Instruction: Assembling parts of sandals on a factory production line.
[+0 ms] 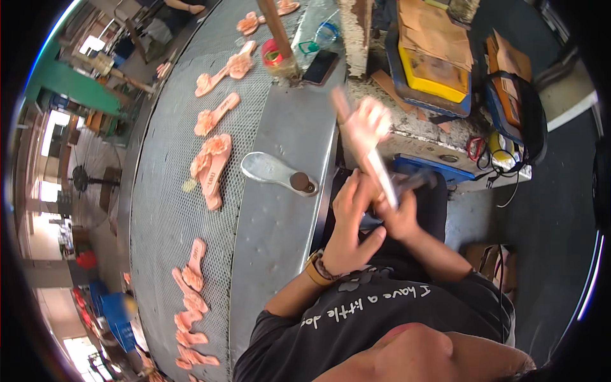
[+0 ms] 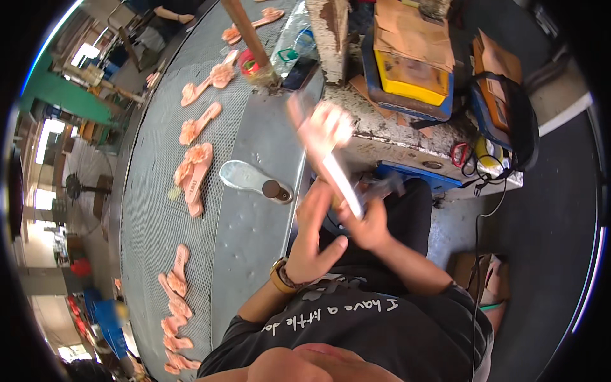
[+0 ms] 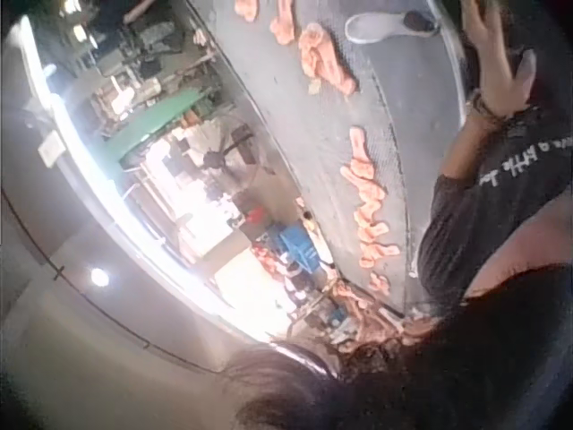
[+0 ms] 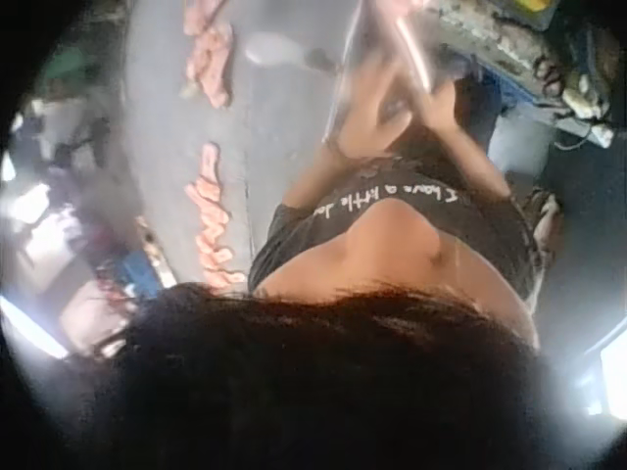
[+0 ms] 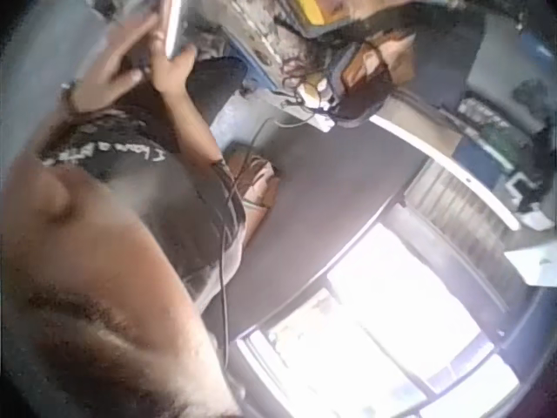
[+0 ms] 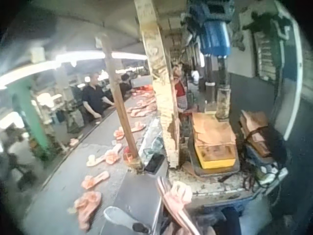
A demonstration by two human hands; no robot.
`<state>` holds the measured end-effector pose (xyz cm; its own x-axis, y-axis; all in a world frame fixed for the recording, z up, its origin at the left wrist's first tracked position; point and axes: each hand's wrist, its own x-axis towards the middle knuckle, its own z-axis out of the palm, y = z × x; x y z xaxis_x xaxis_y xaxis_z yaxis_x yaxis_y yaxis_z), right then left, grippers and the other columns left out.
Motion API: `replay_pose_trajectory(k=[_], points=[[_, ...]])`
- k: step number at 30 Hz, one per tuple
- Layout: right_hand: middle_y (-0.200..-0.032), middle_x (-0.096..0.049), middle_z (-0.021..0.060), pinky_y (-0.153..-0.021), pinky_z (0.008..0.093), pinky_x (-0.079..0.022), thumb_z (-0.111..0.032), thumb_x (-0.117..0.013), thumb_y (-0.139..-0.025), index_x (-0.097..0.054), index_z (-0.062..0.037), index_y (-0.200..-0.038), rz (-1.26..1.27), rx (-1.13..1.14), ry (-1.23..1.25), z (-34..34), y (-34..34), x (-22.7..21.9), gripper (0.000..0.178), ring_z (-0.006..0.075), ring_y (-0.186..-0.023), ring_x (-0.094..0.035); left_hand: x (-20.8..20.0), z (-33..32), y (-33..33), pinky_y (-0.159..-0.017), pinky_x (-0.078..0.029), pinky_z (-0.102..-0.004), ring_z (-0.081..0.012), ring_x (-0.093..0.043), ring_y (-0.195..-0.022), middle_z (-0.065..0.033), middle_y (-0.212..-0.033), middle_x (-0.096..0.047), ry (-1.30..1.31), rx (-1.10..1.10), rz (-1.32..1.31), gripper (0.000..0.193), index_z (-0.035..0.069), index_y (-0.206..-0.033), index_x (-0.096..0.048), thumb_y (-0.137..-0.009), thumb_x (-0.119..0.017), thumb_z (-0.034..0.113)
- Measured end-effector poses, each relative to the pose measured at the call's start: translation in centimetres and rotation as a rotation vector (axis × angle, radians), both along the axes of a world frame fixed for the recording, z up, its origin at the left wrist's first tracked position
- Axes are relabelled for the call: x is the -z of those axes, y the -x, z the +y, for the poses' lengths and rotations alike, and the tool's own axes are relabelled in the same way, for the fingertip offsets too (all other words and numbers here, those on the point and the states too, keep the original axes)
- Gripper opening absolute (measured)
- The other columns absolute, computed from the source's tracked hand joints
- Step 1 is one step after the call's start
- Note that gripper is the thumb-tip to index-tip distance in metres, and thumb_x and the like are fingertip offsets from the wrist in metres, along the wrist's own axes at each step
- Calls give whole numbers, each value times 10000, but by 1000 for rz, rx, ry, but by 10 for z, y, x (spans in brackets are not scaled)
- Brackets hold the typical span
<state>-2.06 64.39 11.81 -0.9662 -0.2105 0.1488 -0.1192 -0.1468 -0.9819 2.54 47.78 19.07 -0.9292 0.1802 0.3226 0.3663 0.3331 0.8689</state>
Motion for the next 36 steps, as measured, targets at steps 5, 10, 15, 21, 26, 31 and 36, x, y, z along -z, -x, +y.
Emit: replay_pose_trajectory(k=[5, 10, 15, 21, 26, 31, 36], points=[[-776, -686, 241, -655, 444, -535, -533, -657, -954, -630, 71, -1004, 214, 798, -848, 64, 141, -86, 607, 358, -723, -708, 0, -42, 6, -1169, -316, -493, -383, -401, -1438, -229, -1582, -396, 325, 14, 172, 389, 90, -1266, -711, -879, -679, 120], [-810, -729, 257, -711, 480, -598, -690, -582, -904, -672, 45, -925, 89, 865, -1447, 95, 227, -116, 740, 401, -803, -743, 60, -176, 10, -1011, -476, -379, -295, -627, -1144, -183, -1304, -645, 119, -753, 72, 262, 18, -1121, -717, -891, -592, -1], [-713, -726, 205, -588, 435, -608, -681, -601, -897, -664, 20, -790, 297, 886, -1584, 103, 278, -105, 712, 357, -672, -747, 122, -347, 6, -999, -491, -412, -352, -644, -1134, -223, -1249, -670, 224, -1435, 34, 364, -55, -1179, -668, -995, -527, 226], [-863, -738, 227, -716, 483, -602, -661, -653, -869, -674, 21, -936, 196, 833, -1547, 98, 282, -118, 686, 376, -815, -748, 156, -434, 25, -862, -546, -510, -450, -702, -960, -275, -997, -731, 918, -1004, -737, 637, -98, -1108, -686, -961, -519, 499], [-1195, -605, 310, -919, 517, -519, -555, -653, -925, -629, 84, -1061, 636, 1192, -1346, 93, 278, -98, 654, 448, -1108, -590, 169, -441, 53, -803, -532, -506, -456, -707, -893, -317, -954, -724, 740, -1121, -821, 828, -139, -956, -705, -888, -562, 673], [-1153, -663, 266, -987, 473, -496, -479, -613, -973, -702, 104, -996, 733, 1108, -1347, 101, 271, -108, 590, 444, -1128, -595, 153, -417, 49, -576, -549, -365, -224, -692, -681, -157, -902, -711, -629, -947, -688, 440, -88, -1008, -696, -911, -763, 336], [-1153, -684, 227, -1027, 458, -466, -571, -653, -902, -718, 58, -1075, 515, 1035, -1339, 97, 281, -127, 656, 412, -1131, -603, 151, -448, 1, -640, -559, -366, -256, -707, -745, -161, -995, -726, -661, -1179, -389, 410, -95, -1101, -661, -954, -712, 284]])
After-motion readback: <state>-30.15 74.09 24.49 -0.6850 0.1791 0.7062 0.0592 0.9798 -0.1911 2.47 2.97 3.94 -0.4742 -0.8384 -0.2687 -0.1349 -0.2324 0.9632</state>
